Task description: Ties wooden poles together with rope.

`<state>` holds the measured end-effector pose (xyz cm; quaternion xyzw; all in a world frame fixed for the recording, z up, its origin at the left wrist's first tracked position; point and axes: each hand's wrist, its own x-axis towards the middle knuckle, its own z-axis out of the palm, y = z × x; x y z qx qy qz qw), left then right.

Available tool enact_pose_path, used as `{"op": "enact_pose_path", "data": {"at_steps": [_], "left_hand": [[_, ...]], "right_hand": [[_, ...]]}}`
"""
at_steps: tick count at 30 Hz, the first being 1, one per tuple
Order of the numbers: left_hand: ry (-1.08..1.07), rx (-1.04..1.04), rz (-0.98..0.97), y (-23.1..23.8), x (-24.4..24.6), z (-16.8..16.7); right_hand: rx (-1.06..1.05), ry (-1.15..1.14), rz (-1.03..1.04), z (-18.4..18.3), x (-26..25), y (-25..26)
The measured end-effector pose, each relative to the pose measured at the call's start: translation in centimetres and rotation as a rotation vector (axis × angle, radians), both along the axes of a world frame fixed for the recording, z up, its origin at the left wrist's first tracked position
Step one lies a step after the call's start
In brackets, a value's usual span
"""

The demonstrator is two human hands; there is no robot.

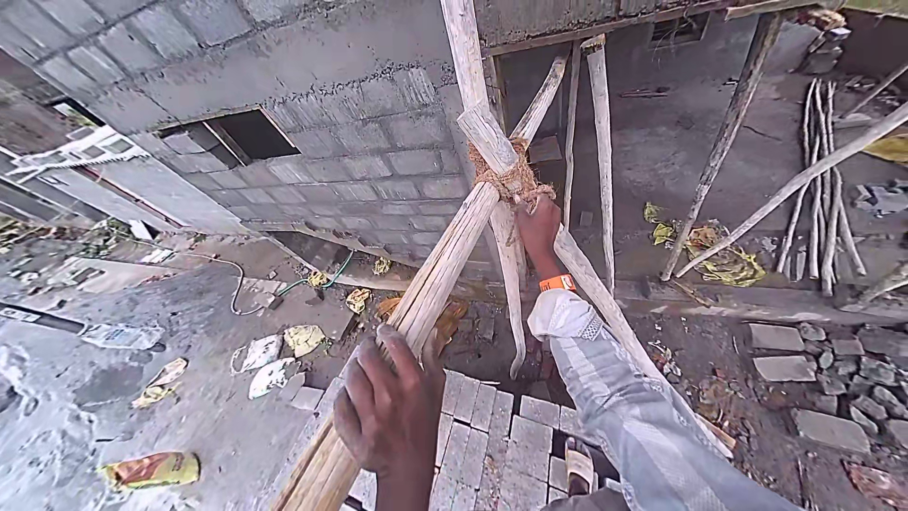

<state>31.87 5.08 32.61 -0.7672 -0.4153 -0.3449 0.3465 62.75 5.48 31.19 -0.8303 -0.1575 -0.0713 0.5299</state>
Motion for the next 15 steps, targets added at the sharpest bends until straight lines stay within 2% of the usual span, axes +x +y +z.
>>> {"op": "enact_pose_path", "data": {"at_steps": [4,9,11,15], "left_hand": [[0.002,-0.018,0.001,-0.1,0.0,0.0],[0.023,0.002,-0.009,-0.1,-0.3,0.1],[0.024,0.011,0.002,-0.2,-0.3,0.1],[0.023,0.011,0.019,-0.3,-0.3,0.2]], "right_hand": [[-0.129,-0.068,0.108,1.3,2.1,-2.5],[-0.128,-0.134,0.194,1.8,3.9,-4.4],[0.004,-0.105,0.216,0.9,4.4,-4.1],[0.499,0.081,0.240,-3.9,4.2,-2.4]]}}
